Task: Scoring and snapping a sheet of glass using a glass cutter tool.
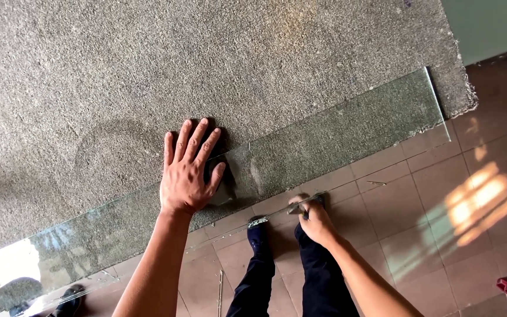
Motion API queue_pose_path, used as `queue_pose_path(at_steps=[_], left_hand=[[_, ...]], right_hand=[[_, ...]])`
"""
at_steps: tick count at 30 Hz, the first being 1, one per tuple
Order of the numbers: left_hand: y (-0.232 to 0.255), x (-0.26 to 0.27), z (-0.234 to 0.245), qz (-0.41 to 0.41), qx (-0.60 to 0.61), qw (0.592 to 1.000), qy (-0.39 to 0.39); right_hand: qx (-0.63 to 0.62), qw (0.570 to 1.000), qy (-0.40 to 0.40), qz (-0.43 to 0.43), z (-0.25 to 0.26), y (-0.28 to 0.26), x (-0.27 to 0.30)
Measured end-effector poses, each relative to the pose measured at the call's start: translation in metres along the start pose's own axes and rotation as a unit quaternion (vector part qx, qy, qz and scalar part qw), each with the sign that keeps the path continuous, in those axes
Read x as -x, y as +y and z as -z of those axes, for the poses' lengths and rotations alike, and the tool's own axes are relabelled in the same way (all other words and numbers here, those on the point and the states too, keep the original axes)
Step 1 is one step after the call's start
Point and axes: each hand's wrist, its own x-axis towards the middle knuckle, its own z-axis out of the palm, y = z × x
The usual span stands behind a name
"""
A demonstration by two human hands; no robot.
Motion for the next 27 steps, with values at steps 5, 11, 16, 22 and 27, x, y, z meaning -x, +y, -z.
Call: queue_pose_path(at_steps=[5, 11, 16, 22, 27], left_hand=[[-0.001, 0.001, 0.003, -0.020, 0.003, 1.000, 0.015], [-0.001, 0.002, 0.004, -0.046, 0.009, 0.999, 0.028], [-0.001, 0.002, 0.007, -0.052, 0.036, 0.996, 0.055], [-0.003, 0.004, 0.003, -0.049, 0.037, 0.997, 0.048], [-0.005, 0.000, 0.004, -0.041, 0.025, 0.999, 0.013]], right_hand=[[-0.003, 0.991, -0.137, 0.001, -0.023, 0.084, 0.034], [0.010, 0.978, -0.198, -0.068, -0.018, 0.098, 0.063], [-0.050, 0.941, -0.205, -0.265, 0.006, 0.165, 0.111], [-0.181, 0.872, -0.130, -0.436, 0.053, 0.107, 0.086], [-0.233, 0.828, -0.116, -0.497, 0.001, 0.094, 0.061]])
